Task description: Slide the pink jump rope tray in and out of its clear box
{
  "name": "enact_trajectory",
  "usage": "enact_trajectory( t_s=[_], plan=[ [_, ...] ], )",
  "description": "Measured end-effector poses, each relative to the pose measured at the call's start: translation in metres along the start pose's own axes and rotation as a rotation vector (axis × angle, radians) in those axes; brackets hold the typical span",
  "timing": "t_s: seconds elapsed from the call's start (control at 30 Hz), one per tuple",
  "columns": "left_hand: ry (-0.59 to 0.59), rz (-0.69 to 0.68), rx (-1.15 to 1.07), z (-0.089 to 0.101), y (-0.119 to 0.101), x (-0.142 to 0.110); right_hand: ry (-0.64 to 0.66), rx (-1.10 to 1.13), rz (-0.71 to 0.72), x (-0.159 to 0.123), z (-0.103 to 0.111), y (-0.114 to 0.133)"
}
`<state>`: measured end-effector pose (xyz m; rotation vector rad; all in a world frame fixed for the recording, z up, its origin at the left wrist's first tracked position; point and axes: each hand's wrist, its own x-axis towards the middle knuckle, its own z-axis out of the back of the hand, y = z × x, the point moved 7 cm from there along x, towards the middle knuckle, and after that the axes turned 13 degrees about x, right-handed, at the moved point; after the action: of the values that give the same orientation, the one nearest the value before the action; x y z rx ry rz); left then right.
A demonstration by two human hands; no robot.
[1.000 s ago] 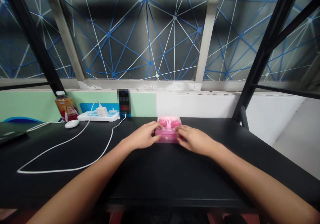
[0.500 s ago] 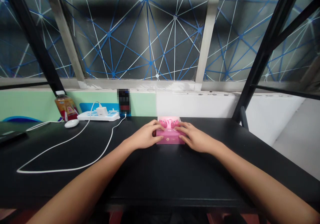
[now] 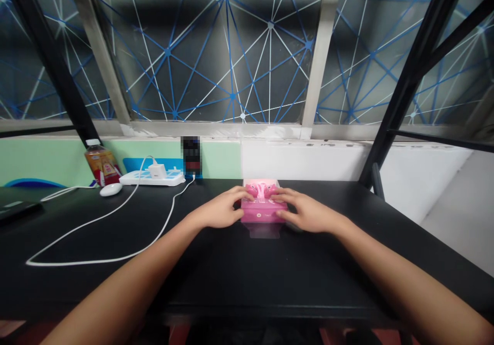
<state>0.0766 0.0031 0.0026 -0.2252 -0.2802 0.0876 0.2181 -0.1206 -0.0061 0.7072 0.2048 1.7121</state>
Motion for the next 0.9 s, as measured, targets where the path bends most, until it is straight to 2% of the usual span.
enact_trajectory(
  t_s=[0.1, 0.27, 0.47, 0.53, 0.63, 0.73, 0.9],
  plan=[
    [0.008, 0.010, 0.008, 0.002, -0.001, 0.000, -0.044, -0.071, 0.024, 0.002, 0.002, 0.005],
    [-0.004, 0.025, -0.001, 0.005, -0.004, 0.002, -0.028, -0.100, 0.028, 0.001, 0.000, 0.010],
    [-0.027, 0.027, 0.031, 0.005, 0.002, 0.004, 0.100, -0.098, -0.098, -0.005, -0.008, 0.012],
    [-0.040, 0.013, 0.063, 0.005, 0.004, 0.004, 0.112, -0.142, -0.010, -0.003, -0.011, 0.028],
    [-0.050, 0.039, 0.137, 0.007, 0.007, 0.005, 0.180, -0.095, 0.202, -0.001, -0.018, 0.063],
    [-0.081, 0.136, 0.226, 0.010, 0.011, 0.006, 0.266, -0.066, 0.226, -0.001, -0.027, 0.081],
    [-0.152, 0.284, 0.302, 0.010, 0.018, 0.009, 0.319, -0.067, 0.214, -0.005, -0.035, 0.090]
  ],
)
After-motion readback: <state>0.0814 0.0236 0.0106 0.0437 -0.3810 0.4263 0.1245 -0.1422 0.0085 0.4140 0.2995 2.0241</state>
